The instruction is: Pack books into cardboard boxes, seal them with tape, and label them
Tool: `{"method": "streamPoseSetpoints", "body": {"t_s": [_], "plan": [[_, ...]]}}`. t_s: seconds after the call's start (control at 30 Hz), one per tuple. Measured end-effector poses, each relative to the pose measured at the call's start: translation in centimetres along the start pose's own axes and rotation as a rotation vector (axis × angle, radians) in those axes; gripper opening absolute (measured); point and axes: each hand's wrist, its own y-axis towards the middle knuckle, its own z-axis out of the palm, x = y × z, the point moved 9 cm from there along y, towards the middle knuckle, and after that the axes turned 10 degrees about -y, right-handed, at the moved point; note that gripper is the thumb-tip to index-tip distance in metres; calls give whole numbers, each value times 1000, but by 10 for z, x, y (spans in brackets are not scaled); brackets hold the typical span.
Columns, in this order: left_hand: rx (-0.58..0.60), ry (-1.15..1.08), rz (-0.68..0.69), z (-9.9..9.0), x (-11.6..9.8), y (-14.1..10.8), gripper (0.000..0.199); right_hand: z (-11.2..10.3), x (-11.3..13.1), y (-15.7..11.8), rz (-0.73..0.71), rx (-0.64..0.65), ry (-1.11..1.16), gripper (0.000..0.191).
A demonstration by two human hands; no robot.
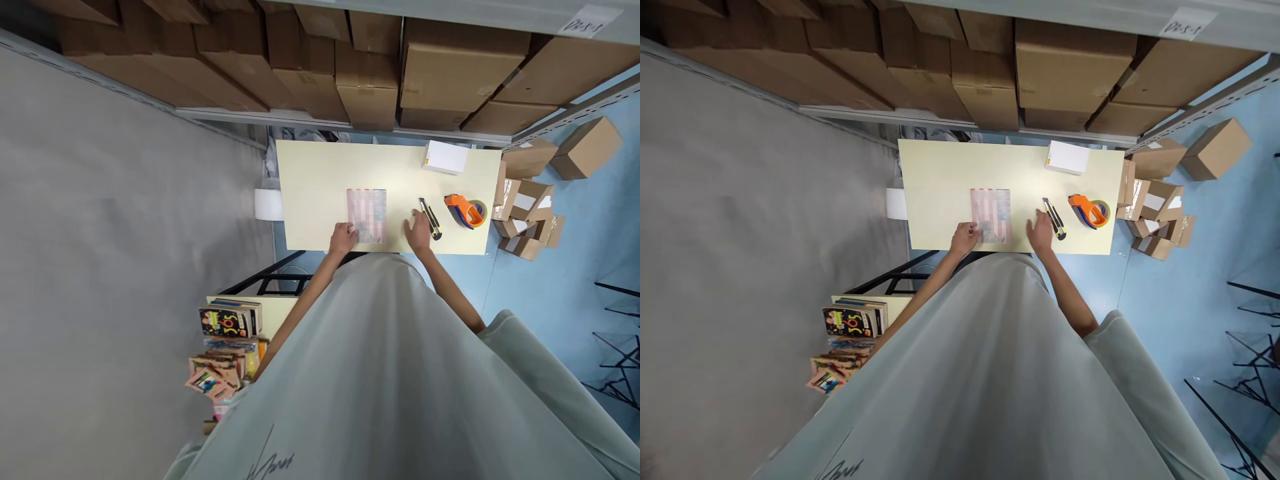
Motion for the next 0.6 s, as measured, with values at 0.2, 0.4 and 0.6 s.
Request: {"method": "streamPoseSetpoints", "body": {"t_s": [0.2,0.4,0.6], "plan": [[50,-88,-29,0,12,2,43,61,53,8,169,348,229,24],[136,-91,37,-5,15,1,43,79,76,8,149,381,449,28],[74,118,143,-25,20,-2,65,79,67,-4,141,300,488,16]]}}
